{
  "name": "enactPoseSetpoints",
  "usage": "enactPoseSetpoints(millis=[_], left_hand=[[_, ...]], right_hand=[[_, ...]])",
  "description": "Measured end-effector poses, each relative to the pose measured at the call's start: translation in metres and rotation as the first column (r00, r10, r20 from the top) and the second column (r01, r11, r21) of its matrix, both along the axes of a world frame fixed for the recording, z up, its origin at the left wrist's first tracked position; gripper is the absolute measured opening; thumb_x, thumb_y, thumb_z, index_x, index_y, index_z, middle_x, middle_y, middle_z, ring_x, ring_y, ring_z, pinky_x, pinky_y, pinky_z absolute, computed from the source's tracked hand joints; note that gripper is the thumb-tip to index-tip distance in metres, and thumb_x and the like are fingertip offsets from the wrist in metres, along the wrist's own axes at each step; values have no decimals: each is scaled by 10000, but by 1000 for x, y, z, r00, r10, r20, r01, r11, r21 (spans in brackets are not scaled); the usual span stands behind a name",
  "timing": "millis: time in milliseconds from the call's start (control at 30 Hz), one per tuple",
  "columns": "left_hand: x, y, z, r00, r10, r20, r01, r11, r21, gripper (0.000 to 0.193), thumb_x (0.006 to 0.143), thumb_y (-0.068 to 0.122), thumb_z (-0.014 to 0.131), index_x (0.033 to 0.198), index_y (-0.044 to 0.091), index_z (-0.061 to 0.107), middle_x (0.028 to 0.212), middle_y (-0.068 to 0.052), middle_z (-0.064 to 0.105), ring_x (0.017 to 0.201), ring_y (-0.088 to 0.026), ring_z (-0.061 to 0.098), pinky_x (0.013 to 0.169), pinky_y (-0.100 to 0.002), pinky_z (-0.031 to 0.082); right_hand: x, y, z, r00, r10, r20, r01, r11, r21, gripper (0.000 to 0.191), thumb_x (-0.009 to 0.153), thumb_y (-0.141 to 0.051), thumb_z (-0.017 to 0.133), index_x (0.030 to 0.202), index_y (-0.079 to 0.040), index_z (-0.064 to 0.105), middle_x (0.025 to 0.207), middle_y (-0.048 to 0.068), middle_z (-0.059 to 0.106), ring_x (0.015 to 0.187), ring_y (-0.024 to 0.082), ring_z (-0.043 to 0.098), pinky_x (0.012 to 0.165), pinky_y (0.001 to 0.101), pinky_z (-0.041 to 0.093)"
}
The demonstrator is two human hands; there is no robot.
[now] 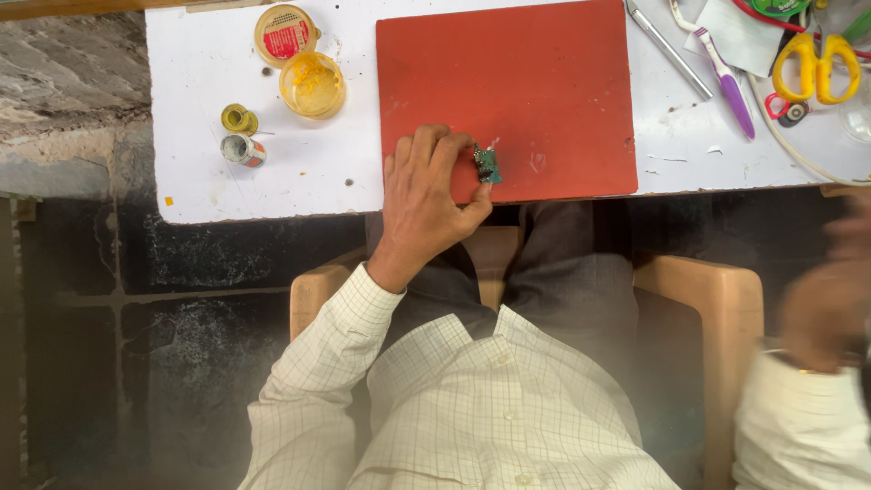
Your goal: The person holds a hot air gun in one hand and tweezers in the other, directing heated air at a small green circuit board on a red mat while manipulating components on the board with the tweezers. They reposition the board and tools repeatedly, then set the board down and handle it by hand at the end.
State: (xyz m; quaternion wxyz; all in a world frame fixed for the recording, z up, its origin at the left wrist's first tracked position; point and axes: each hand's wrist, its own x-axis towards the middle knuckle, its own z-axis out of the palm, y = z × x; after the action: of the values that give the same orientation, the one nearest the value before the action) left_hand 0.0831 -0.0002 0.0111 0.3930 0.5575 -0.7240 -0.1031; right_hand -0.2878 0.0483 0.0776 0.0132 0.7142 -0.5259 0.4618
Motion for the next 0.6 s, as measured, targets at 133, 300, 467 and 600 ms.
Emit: enactPoseSetpoints(millis=[133,300,467,600], left_hand=[[-2,1,-2,1000,20,3,-20,999,-26,512,732,247,834,1176,115,617,1175,-94,569,1044,-295,553,884,-417,438],[-3,1,-3,999,41,23,-39,997,-70,525,729,231,826,1190,99,613,1174,-97,574,1030,-294,558,870,-414,442],[-3,1,-3,999,46,26,-44,996,-81,533,718,225,825,1191,105,610,1145,-78,575,1012,-284,558,857,-411,440],[-3,2,-3,998,51,35,-49,996,-80,539,710,220,822,1194,108,612,1133,-67,578,1002,-280,558,840,-409,435]], right_hand=[[59,0,-21,941,335,52,-337,914,227,336,1097,-279,500,1163,-34,720,676,46,524,577,129,502,543,275,391],[104,-12,-34,891,429,148,-447,772,453,252,1059,-196,581,1145,-15,733,641,43,535,535,116,463,539,269,375],[110,-28,-31,917,338,211,-396,834,386,193,1088,-129,612,1160,6,729,766,52,668,618,62,516,577,230,407],[106,-46,-32,952,254,174,-299,894,333,176,1137,-125,638,1174,13,742,824,67,701,660,42,555,613,205,428]])
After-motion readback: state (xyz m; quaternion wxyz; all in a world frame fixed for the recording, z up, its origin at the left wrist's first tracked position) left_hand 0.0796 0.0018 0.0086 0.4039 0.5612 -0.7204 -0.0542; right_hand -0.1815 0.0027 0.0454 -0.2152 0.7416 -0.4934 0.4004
